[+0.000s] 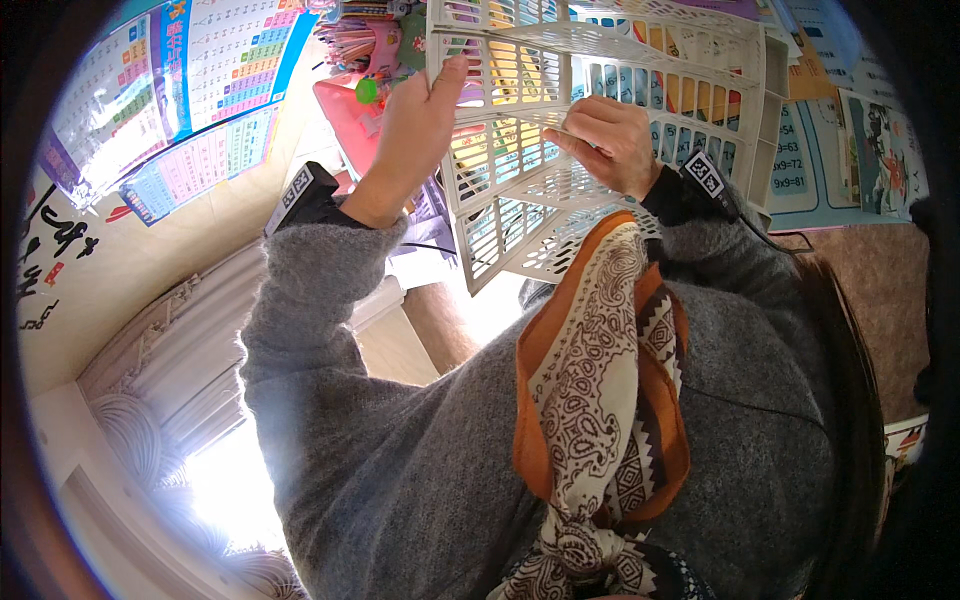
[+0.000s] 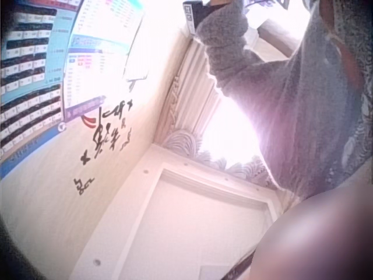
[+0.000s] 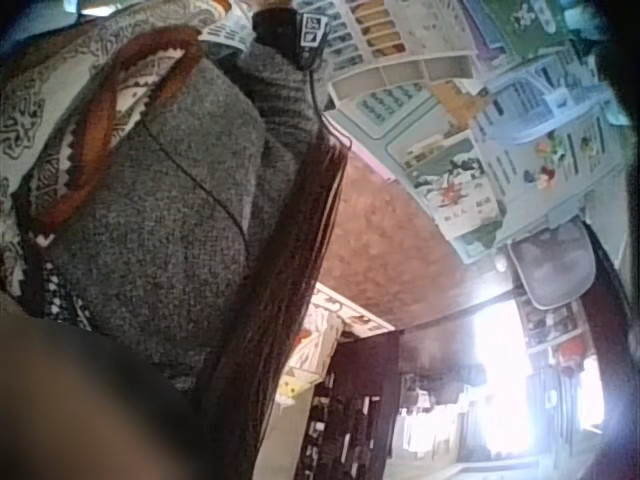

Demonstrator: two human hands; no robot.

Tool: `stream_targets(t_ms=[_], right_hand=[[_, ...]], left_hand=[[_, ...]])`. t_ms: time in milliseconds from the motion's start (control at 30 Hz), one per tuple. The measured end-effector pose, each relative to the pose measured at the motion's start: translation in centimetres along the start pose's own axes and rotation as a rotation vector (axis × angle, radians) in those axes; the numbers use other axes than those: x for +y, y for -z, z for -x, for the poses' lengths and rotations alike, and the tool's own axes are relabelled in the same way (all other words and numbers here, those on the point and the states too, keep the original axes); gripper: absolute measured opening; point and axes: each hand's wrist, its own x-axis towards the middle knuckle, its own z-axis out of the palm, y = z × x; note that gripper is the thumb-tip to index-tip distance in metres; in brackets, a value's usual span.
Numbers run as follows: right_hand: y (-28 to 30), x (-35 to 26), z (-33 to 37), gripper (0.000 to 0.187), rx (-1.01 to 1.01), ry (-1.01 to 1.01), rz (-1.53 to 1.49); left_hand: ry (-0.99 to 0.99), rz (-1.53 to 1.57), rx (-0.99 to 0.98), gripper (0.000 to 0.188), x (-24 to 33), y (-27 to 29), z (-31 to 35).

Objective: The person assembles a white plastic storage rack by hand. They align and snap together multiple slotted panels and dividers on a table, then lift and rotate the partially assembled unit to connect additional pieces.

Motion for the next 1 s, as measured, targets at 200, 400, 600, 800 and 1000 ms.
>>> stream_targets(t_ms=[200,400,600,800,1000], right_hand=[[0.0,0.5,-0.1,0.025,-0.004,0.056,-0.008],[0.2,0.4,0.0,0.024,-0.024,0.057,-0.048],[0.2,-0.3,-0.1,0.024,-0.074,0.054,-0.052],[-0.2,0.3,-0.9,0.022,-0.042,0.163,0.003],[-0.5,0.3,-1.0,0.023,-0.062,0.138,-0.023]], left_hand=[[-0.05,-0.068,0.049,0.046,0.1,-0.1,-0.2],[0.05,-0.074,0.004,0.04,-0.1,0.0,0.0],[-0.041,-0.171,0.009,0.037,0.6,0.7,0.3],[-0.125,-0.091,0.095,0.041,0.8,-0.5,1.2],[-0.114,-0.037,0.109,0.046,-0.6,-0.8,1.0]])
